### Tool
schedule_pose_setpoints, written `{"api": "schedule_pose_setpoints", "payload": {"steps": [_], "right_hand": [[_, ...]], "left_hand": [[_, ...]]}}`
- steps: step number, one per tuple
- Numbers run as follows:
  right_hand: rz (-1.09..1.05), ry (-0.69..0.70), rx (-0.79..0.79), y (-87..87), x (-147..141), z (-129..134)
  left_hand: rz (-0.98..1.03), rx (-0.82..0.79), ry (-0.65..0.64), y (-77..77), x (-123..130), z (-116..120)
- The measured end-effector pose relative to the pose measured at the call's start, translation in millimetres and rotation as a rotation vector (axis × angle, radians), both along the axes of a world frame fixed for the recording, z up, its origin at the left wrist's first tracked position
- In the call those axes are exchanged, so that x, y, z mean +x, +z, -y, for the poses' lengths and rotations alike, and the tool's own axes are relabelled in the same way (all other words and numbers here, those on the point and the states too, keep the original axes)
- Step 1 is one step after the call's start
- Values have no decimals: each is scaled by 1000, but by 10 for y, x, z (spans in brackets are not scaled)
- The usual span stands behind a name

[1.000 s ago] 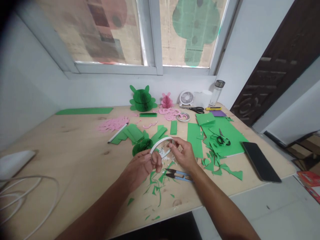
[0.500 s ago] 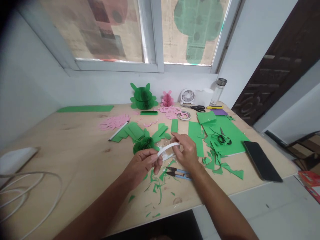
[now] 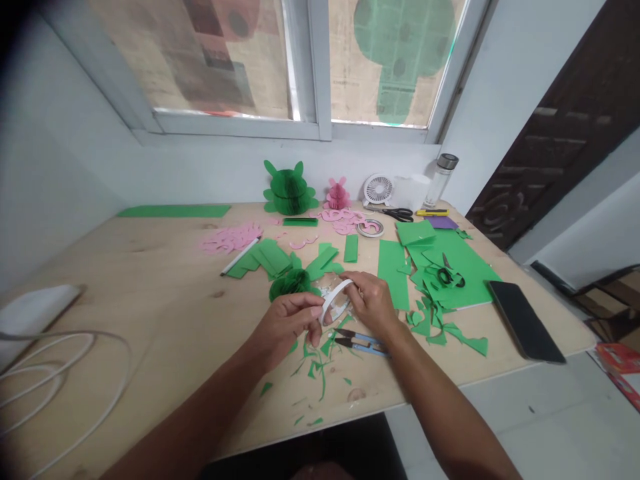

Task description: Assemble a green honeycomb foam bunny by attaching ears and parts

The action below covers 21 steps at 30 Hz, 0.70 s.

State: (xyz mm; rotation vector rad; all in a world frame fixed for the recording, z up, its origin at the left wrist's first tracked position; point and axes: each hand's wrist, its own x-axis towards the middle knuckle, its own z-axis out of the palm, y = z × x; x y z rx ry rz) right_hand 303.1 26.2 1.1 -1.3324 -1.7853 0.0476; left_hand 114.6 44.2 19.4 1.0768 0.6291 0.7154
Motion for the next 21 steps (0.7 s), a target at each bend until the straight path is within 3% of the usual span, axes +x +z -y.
{"api": "schedule_pose_setpoints", "payload": {"steps": [5, 21], "right_hand": [[15, -4, -10, -8, -13, 0], [-3, -16, -44, 4, -33, -5]], "left_hand": [[8, -22, -44, -12, -9, -12], [65, -27, 18, 28, -3, -1]]}}
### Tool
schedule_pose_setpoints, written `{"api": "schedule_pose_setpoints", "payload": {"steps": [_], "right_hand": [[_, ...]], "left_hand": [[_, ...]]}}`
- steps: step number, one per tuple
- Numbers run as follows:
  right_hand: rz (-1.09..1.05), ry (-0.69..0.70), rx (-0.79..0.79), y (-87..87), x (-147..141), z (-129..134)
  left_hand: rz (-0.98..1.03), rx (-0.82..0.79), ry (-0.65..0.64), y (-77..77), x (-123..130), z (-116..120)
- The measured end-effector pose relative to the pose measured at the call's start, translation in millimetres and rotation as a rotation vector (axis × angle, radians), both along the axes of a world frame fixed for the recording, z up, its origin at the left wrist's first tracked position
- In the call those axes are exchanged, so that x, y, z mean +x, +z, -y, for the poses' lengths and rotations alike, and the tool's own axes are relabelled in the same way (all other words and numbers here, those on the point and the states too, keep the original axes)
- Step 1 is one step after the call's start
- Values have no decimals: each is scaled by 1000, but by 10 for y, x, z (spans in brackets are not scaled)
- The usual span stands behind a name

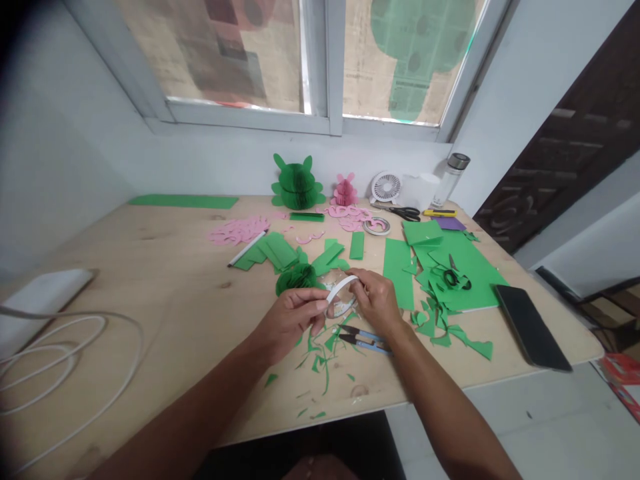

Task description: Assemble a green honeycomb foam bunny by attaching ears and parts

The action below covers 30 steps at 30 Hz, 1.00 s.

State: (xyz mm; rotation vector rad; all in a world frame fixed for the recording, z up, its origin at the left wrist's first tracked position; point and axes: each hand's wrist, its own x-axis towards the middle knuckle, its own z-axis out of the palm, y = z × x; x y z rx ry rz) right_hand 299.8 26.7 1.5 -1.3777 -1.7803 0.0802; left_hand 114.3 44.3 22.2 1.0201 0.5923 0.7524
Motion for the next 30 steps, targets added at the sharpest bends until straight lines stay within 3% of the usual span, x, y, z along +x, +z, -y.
{"api": "schedule_pose_setpoints", "payload": {"steps": [18, 26, 30], "right_hand": [[-54, 15, -69, 7, -34, 15], [-29, 88, 266, 176, -87, 114], [38, 172, 335, 187, -150, 139]], "left_hand": [[-6, 4, 55, -2, 13, -17], [-25, 88, 161, -81, 22, -60], [-10, 50, 152, -64, 46, -22]]}}
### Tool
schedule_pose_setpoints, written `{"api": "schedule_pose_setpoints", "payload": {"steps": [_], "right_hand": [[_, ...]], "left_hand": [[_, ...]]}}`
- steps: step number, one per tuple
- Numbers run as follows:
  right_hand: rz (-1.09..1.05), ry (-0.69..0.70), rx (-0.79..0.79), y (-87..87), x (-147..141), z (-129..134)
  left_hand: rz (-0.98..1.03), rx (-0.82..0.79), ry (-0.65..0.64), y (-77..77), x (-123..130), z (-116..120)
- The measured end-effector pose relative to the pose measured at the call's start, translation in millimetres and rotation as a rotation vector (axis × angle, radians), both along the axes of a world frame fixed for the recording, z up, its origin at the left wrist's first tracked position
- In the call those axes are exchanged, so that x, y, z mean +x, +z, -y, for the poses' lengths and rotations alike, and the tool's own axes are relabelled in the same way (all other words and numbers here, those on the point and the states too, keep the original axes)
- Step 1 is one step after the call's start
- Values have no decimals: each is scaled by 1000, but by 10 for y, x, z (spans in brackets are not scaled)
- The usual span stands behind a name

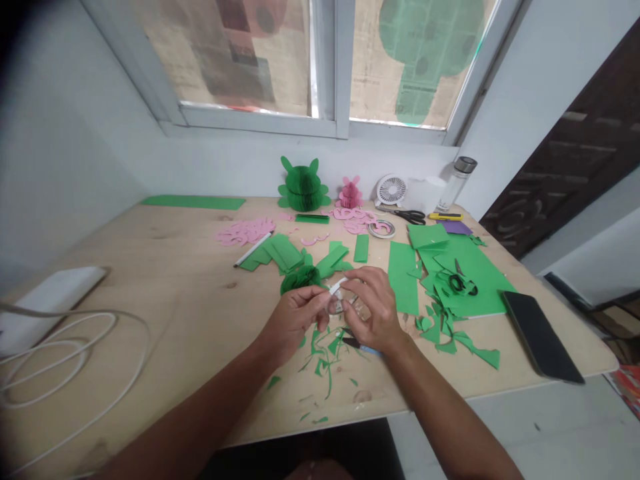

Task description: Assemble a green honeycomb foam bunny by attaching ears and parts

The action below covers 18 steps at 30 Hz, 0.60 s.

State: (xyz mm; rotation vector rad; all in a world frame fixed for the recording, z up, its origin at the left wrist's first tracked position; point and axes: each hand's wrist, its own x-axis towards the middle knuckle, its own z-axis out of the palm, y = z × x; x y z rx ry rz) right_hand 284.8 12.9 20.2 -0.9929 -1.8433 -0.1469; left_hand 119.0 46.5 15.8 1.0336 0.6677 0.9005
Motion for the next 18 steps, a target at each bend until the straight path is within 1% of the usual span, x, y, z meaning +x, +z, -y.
{"api": "schedule_pose_setpoints", "payload": {"steps": [4, 6, 11, 15, 18], "right_hand": [[17, -23, -19, -13, 11, -27], [13, -35, -19, -14, 28, -37], [61, -56, -4, 3, 31, -18], [142, -57, 9, 25, 5, 0], [149, -75, 41, 35, -11, 4]], "left_hand": [[56, -63, -31, 49, 12, 40], [52, -63, -48, 67, 12, 49], [-63, 59, -73, 67, 15, 67], [-68, 110, -60, 42, 27, 92], [-75, 130, -37, 30, 37, 105]]}}
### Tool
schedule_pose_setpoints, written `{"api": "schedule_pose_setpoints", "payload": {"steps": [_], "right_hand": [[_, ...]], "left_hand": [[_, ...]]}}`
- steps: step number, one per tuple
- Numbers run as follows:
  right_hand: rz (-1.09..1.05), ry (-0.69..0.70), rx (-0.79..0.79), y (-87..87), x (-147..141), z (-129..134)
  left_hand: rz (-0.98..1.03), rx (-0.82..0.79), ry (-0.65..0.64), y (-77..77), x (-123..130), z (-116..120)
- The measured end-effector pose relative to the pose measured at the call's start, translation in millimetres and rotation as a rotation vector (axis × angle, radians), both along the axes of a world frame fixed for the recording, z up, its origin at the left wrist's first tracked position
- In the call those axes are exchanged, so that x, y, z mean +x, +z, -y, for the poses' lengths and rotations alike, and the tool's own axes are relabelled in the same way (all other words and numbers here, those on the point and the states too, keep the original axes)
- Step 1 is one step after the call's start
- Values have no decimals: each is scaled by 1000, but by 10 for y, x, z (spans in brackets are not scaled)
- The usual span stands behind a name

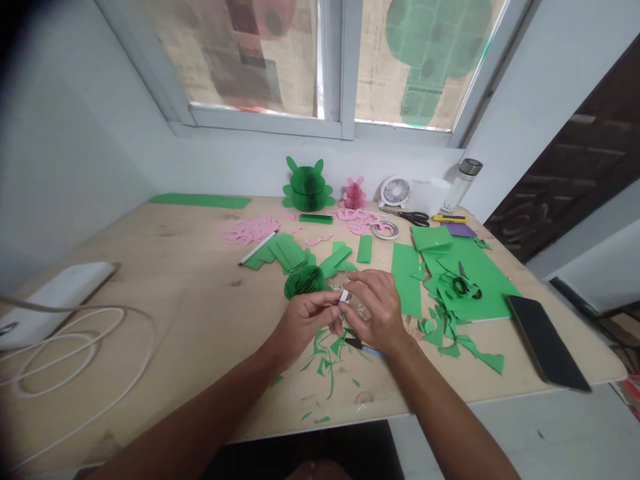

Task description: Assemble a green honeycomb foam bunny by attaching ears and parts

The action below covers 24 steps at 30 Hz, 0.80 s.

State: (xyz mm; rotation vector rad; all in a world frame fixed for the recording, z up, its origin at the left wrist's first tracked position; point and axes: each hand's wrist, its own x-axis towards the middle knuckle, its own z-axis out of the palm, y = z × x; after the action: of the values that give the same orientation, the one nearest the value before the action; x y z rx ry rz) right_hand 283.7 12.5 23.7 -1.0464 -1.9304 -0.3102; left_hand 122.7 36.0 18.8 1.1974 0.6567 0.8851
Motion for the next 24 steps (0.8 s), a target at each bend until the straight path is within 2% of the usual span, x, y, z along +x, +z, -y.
{"api": "schedule_pose_setpoints", "payload": {"steps": [4, 6, 8, 12, 14, 18, 21, 24], "right_hand": [[-27, 3, 84, -8, -17, 6], [-88, 23, 72, -26, -16, 0], [-238, 33, -7, -52, 0, -19], [-702, 23, -257, -94, 68, -72], [-837, 63, -367, -97, 97, -85], [-894, 182, -496, -91, 115, -80], [-876, 232, -549, -100, 115, -68], [-828, 278, -578, -111, 109, -57]], "left_hand": [[-68, 50, 18, -5, 5, -2], [-103, 66, 25, -12, 3, -9], [-130, 75, 31, -26, 2, -18], [-184, 101, 16, -70, 8, -22], [-220, 121, 10, -85, 8, -13], [-282, 217, 134, -86, -18, 1], [-270, 368, 260, -60, -52, -14], [-273, 497, 258, -26, -72, -33]]}}
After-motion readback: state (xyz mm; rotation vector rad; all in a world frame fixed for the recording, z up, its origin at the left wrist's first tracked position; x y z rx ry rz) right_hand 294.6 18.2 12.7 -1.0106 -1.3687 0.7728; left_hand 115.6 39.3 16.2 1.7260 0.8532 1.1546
